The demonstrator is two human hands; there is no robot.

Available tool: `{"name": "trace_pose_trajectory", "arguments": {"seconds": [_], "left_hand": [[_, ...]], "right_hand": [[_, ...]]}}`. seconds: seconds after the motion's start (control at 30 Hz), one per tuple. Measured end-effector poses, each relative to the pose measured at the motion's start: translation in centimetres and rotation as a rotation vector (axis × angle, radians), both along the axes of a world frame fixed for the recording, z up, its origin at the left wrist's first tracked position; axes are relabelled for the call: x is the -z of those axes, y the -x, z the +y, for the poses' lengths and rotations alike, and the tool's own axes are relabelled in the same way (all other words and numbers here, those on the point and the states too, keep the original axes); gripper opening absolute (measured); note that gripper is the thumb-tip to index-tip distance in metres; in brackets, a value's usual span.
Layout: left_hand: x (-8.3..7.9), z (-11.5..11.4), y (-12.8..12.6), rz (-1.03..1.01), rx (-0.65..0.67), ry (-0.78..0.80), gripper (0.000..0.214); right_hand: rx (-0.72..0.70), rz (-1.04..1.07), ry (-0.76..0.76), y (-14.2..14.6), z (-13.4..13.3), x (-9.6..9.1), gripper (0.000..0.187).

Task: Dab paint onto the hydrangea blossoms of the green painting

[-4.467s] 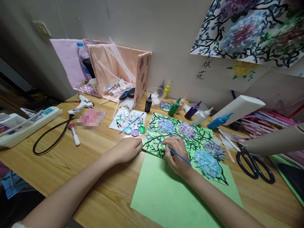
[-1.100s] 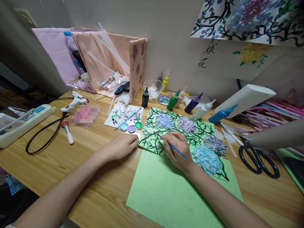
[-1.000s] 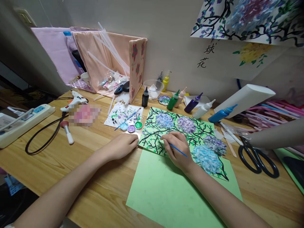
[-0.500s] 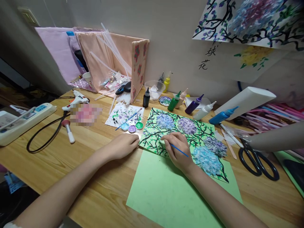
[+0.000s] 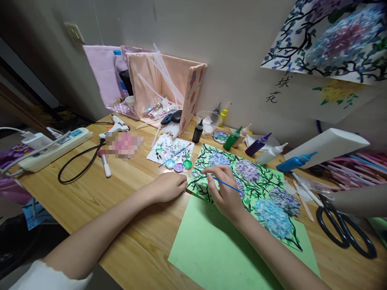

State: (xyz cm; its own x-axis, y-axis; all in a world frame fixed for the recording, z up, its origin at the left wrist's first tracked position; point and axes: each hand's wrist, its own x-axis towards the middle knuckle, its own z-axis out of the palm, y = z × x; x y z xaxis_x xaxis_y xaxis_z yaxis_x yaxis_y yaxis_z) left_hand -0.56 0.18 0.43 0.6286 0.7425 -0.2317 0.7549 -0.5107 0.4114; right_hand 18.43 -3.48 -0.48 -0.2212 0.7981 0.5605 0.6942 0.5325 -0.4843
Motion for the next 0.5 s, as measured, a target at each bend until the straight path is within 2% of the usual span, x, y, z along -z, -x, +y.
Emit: {"name": "trace_pose_trajectory", "arguments": {"seconds": [0.13,0.23,0.37,0.5], "left_hand": [[0.1,0.0,0.0,-0.013,0.012,-0.021,0.031],[0.1,-0.1,0.1,-0.018,0.028,-0.032,0.029],[-0.1,-0.2,0.0,-0.004,0.016,-0.032,0.032],[-0.2,-0.2,0.0,-0.01,0.001,-0.011,0.031]], "right_hand": [[-0.102,-0.008,0.049,2.3,1.5,-0.6,0.015],[-0.122,-0.031,0.098,3.0,2.0,-0.4,0.016],[-0.107,-0.015,0.089,2.8,1.9,-0.2,0.016],[-0.102,0.025,0.035,1.3,0.9,-0.2,0.016]]}}
